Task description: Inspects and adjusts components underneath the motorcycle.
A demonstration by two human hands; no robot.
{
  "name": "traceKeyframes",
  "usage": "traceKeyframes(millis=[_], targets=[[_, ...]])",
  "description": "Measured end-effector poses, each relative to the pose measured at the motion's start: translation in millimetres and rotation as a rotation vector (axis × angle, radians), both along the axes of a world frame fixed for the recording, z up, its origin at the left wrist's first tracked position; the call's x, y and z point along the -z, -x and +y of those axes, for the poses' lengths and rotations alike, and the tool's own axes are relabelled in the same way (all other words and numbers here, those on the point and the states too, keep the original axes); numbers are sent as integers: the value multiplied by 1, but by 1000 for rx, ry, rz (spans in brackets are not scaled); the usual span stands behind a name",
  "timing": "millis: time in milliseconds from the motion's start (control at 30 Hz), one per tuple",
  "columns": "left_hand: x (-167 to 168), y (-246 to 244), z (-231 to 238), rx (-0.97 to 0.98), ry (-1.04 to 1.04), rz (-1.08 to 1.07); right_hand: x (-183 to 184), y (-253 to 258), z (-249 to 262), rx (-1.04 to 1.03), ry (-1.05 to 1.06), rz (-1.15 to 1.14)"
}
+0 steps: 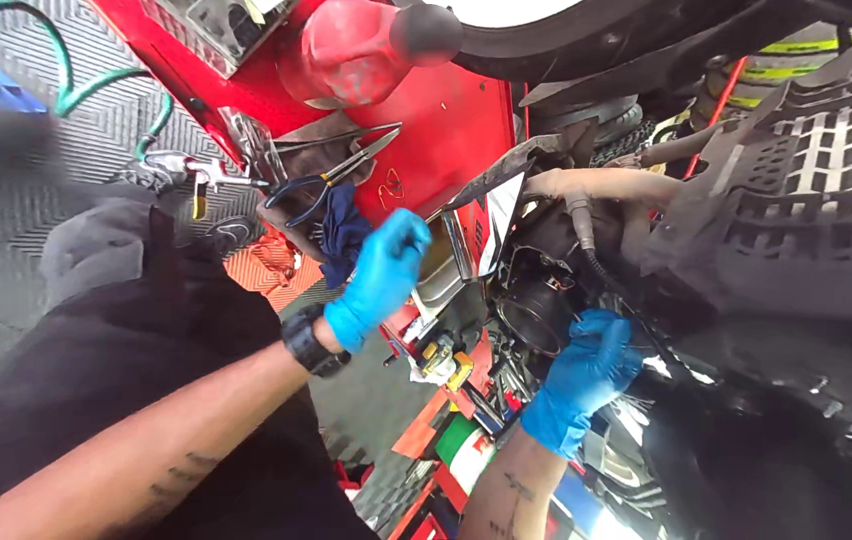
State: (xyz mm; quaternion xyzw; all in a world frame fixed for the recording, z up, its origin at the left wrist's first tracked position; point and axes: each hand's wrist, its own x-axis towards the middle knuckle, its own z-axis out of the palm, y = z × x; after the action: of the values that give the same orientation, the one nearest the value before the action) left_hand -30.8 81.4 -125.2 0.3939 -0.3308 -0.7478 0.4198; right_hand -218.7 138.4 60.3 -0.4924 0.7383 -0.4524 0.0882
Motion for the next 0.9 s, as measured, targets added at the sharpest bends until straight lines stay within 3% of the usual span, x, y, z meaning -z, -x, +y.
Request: traceKeyframes(millis=[67, 167, 300, 367, 467, 567, 667, 767, 800, 900], targets=[[34, -10, -15, 94, -100, -225, 1, -3, 0, 13, -3, -1], [71, -15, -23, 282, -249, -232, 2, -5, -2, 20, 8, -13], [82, -12, -13, 315, -325, -180, 2, -2, -1, 11, 23, -21], [79, -13, -9, 318, -222, -304, 2, -1, 0, 5, 22, -34], [47, -9, 2, 169, 79, -449, 1, 1, 1, -22, 20, -51], [-25, 4, 11, -7, 413, -313, 1, 0, 1, -18, 22, -65], [-81, 44, 8, 134, 550, -209, 1, -2, 1, -20, 15, -65], [-103, 83, -8, 470, 544, -272, 0, -2, 0, -17, 27, -67], [-105, 94, -9, 488, 566, -320, 0, -2, 0, -10, 28, -72], [-96, 111, -8, 309, 689, -422, 1, -2, 0, -3, 36, -94]])
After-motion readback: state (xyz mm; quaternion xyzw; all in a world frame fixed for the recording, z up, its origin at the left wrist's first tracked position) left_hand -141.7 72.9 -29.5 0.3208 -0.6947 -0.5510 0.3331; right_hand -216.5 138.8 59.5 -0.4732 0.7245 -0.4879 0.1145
